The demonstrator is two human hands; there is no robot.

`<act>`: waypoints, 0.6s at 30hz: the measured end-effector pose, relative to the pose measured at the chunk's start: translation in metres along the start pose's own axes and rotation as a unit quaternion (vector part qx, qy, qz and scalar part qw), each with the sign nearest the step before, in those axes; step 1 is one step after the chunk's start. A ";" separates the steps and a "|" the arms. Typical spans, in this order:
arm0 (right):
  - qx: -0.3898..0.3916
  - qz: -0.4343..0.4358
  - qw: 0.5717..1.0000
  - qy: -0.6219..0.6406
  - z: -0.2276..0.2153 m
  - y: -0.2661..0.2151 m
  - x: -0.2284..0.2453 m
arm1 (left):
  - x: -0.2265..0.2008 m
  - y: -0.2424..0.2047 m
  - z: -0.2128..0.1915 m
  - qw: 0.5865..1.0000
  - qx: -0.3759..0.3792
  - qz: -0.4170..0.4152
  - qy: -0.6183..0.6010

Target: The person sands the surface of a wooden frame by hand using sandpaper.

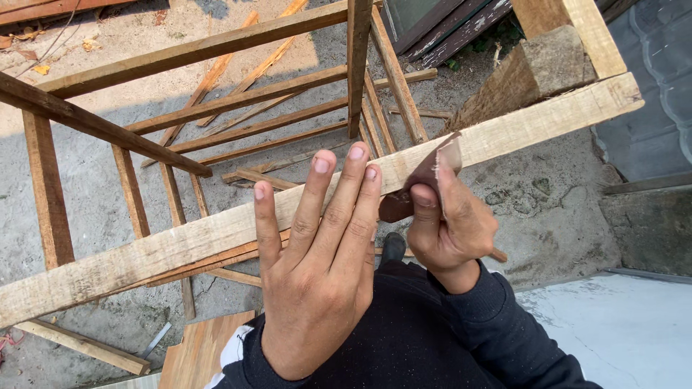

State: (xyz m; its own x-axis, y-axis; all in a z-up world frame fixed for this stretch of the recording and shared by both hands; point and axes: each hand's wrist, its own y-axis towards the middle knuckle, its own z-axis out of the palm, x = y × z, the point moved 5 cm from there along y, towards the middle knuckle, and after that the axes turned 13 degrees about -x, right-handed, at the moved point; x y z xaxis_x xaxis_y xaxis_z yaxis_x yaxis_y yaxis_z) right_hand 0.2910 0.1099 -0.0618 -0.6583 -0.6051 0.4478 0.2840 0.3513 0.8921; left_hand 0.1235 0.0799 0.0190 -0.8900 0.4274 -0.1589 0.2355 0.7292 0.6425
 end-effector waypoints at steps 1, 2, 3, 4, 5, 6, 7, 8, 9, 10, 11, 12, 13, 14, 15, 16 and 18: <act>-0.010 -0.013 1.000 -0.021 -0.008 0.006 -0.011 | -0.005 0.001 0.003 1.000 0.008 -0.004 -0.003; -0.040 0.049 0.998 -0.003 -0.021 0.014 -0.029 | -0.010 0.002 0.005 1.000 0.016 -0.008 -0.006; -0.068 0.107 0.992 0.018 -0.030 0.023 -0.046 | -0.015 0.004 0.008 1.000 0.019 -0.015 -0.007; -0.083 0.115 0.989 0.030 -0.035 0.029 -0.055 | -0.019 0.007 0.012 1.000 0.015 -0.016 -0.008; -0.093 0.128 0.987 0.041 -0.042 0.034 -0.062 | -0.025 0.009 0.016 1.000 0.016 -0.020 -0.010; -0.083 0.122 0.988 0.040 -0.043 0.035 -0.064 | -0.031 0.011 0.020 0.999 0.016 -0.025 -0.012; -0.073 0.116 0.990 0.040 -0.044 0.038 -0.066 | -0.036 0.013 0.024 1.000 0.012 -0.029 -0.004; -0.042 0.092 0.994 0.028 -0.040 0.033 -0.058 | -0.041 0.016 0.027 0.999 0.007 -0.033 0.004; -0.009 0.069 0.997 0.030 -0.034 0.027 -0.050 | -0.046 0.017 0.031 0.999 0.001 -0.040 0.013; 0.023 0.045 0.998 0.034 -0.028 0.022 -0.040 | -0.049 0.019 0.035 0.998 -0.006 -0.046 0.030; 0.056 0.022 0.997 0.054 -0.024 0.019 -0.032 | -0.050 0.021 0.039 0.997 -0.013 -0.056 0.048; 0.091 0.030 0.993 0.073 -0.026 0.023 -0.036 | -0.050 0.021 0.041 0.995 -0.020 -0.065 0.066; 0.124 0.038 0.987 0.093 -0.028 0.025 -0.042 | -0.050 0.020 0.042 0.995 -0.020 -0.075 0.058; 0.157 0.045 0.980 0.113 -0.029 0.025 -0.047 | -0.049 0.019 0.043 0.995 -0.020 -0.085 0.050; 0.139 0.044 0.983 0.109 -0.037 0.030 -0.055 | -0.050 0.018 0.042 0.995 -0.018 -0.093 0.043; 0.120 0.043 0.986 0.104 -0.046 0.035 -0.064 | -0.052 0.018 0.043 0.994 -0.021 -0.101 0.035; 0.082 0.087 0.990 0.075 -0.067 0.045 -0.087 | -0.052 0.015 0.046 0.993 -0.030 -0.114 0.017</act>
State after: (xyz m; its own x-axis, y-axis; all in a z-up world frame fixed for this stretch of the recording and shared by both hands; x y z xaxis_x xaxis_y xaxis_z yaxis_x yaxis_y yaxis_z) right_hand 0.4081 0.1302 -0.0569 -0.4955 -0.6203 0.6079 0.2593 0.5624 0.7852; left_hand 0.1916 0.0931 0.0023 -0.9300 0.2362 -0.2815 0.0031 0.7711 0.6367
